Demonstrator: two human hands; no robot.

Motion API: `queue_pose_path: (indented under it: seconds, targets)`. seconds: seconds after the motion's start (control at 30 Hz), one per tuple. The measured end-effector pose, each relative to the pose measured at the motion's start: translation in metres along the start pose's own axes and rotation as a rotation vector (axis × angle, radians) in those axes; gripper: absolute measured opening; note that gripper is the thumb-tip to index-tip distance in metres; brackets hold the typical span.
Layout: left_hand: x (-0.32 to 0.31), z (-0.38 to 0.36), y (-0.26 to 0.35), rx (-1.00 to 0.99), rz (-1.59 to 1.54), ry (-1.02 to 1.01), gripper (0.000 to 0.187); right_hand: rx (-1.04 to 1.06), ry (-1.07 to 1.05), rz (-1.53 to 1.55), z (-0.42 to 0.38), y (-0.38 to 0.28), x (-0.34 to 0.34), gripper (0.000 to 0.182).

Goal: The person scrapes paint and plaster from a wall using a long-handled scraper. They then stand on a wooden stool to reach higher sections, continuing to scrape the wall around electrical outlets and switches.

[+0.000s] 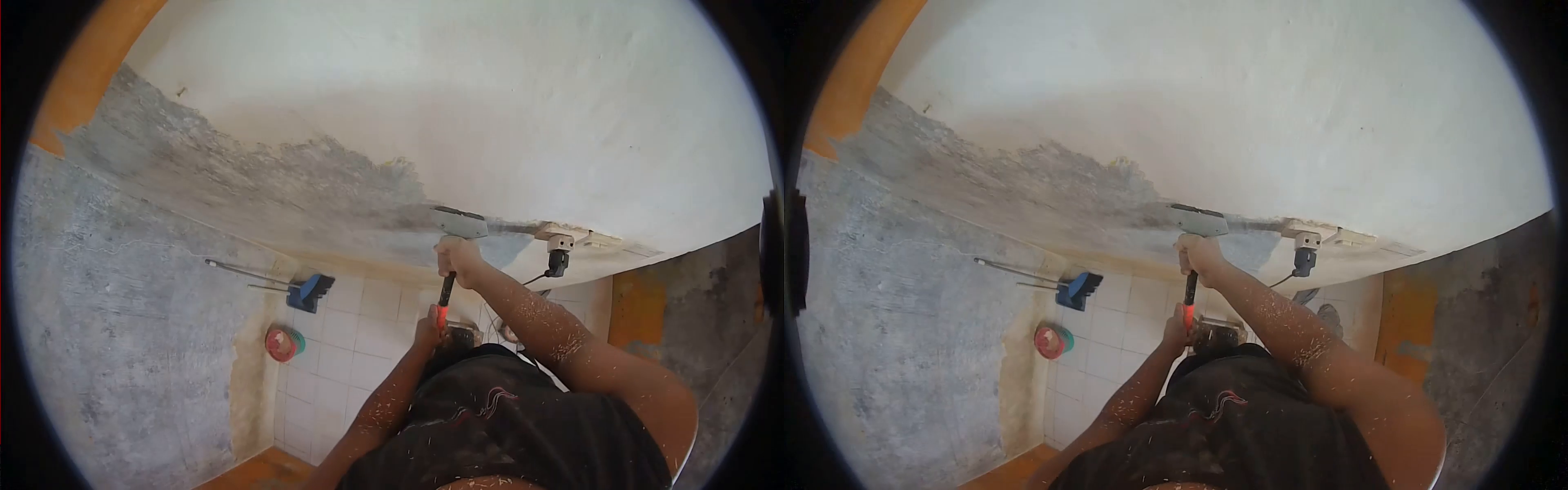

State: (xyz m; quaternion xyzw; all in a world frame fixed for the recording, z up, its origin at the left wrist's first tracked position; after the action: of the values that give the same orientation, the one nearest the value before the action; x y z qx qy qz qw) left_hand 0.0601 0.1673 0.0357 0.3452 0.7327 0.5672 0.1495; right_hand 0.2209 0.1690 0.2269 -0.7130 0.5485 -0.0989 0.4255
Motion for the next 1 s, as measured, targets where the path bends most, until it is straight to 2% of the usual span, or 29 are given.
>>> queue_pose_path:
  seconds: [0.07,0.13,0.2,0.23,0.27,0.3,0.33,0.37,0.43,0.47,0.53,0.57,0.6,0.67,0.7,0.73,0.8,0.83,0.87,0.93,1.0]
  targets:
    - [-0.007,-0.058,-0.006,0.672,-0.238,-0.089,0.063,0.001,-0.003,0.029,-0.006,0.013,0.005,0.017]
    - [-0.009,-0.078,-0.019,0.658,-0.285,-0.048,0.064,-0.040,0.045,-0.036,-0.007,0.047,0.017,0.017]
    - [-0.015,-0.087,-0.022,0.736,-0.277,-0.147,0.066,-0.050,0.084,-0.104,-0.002,0.041,0.020,0.018]
    - [-0.013,-0.072,-0.010,0.682,-0.299,-0.166,0.050,-0.040,0.033,-0.063,-0.002,0.023,0.012,0.019]
    - [-0.013,-0.051,-0.005,0.681,-0.297,-0.158,0.050,-0.037,-0.016,-0.024,-0.004,0.008,0.004,0.020]
    - [-0.006,-0.014,0.019,0.395,-0.187,-0.107,0.055,0.066,-0.071,0.010,-0.008,-0.009,-0.009,0.021]
    - [0.002,0.000,0.040,0.113,-0.072,-0.060,0.062,0.052,-0.070,0.012,-0.013,-0.012,-0.015,0.021]
    - [0.007,-0.005,0.044,0.118,-0.069,-0.063,0.062,0.073,-0.061,0.007,-0.017,-0.022,-0.019,0.021]
    - [0.007,-0.008,0.060,0.103,-0.049,-0.121,0.047,0.115,-0.025,-0.110,-0.015,-0.023,-0.015,0.019]
    - [0.010,-0.024,0.081,-0.409,0.419,-0.029,0.024,0.126,-0.029,-0.108,-0.009,-0.012,-0.010,0.019]
    - [-0.011,-0.071,-0.010,0.658,-0.249,-0.216,0.020,0.011,0.017,-0.135,0.001,0.033,0.011,0.018]
    - [-0.013,-0.072,-0.026,0.656,-0.244,-0.212,0.020,-0.088,0.053,-0.131,-0.002,0.051,0.018,0.017]
    - [-0.005,-0.049,-0.042,0.447,-0.090,-0.158,0.028,-0.085,0.049,-0.123,-0.002,0.044,0.014,0.017]
    - [0.007,-0.022,-0.052,0.042,0.205,-0.050,0.066,-0.023,-0.022,-0.078,-0.005,0.011,0.001,0.018]
    - [0.006,-0.016,0.014,0.062,0.206,-0.049,0.066,0.027,-0.091,-0.063,-0.005,0.001,-0.013,0.020]
    - [0.006,-0.033,0.049,0.545,-0.209,-0.046,0.066,0.015,-0.090,-0.065,-0.014,-0.005,-0.019,0.020]
    - [0.015,-0.029,0.071,0.527,-0.206,-0.079,0.066,0.105,-0.114,0.051,-0.032,-0.042,-0.033,0.020]
    - [0.015,-0.028,0.077,0.518,-0.206,-0.111,0.066,0.111,-0.115,0.055,-0.029,-0.038,-0.032,0.020]
    - [0.015,-0.028,0.050,0.511,-0.203,-0.113,0.066,0.092,-0.104,0.056,-0.022,-0.026,-0.027,0.020]
    - [0.013,-0.034,-0.021,0.317,-0.133,-0.106,0.069,0.070,-0.096,0.051,-0.019,0.001,-0.020,0.020]
    - [-0.008,-0.094,0.000,0.679,-0.249,-0.190,0.070,-0.042,0.052,-0.079,-0.018,0.037,0.000,0.018]
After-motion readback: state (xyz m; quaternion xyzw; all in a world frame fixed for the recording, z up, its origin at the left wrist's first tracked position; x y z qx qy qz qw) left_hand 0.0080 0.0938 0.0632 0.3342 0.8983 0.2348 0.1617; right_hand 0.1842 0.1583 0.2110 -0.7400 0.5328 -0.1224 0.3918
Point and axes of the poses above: each hand's wrist, its own z-axis towards the middle knuckle, its own x-axis out of the back of the hand, y = z × x, the point moved 10 cm from there along z, towards the middle knuckle, and after that the axes turned 12 degrees about y, right-handed, at the moved point
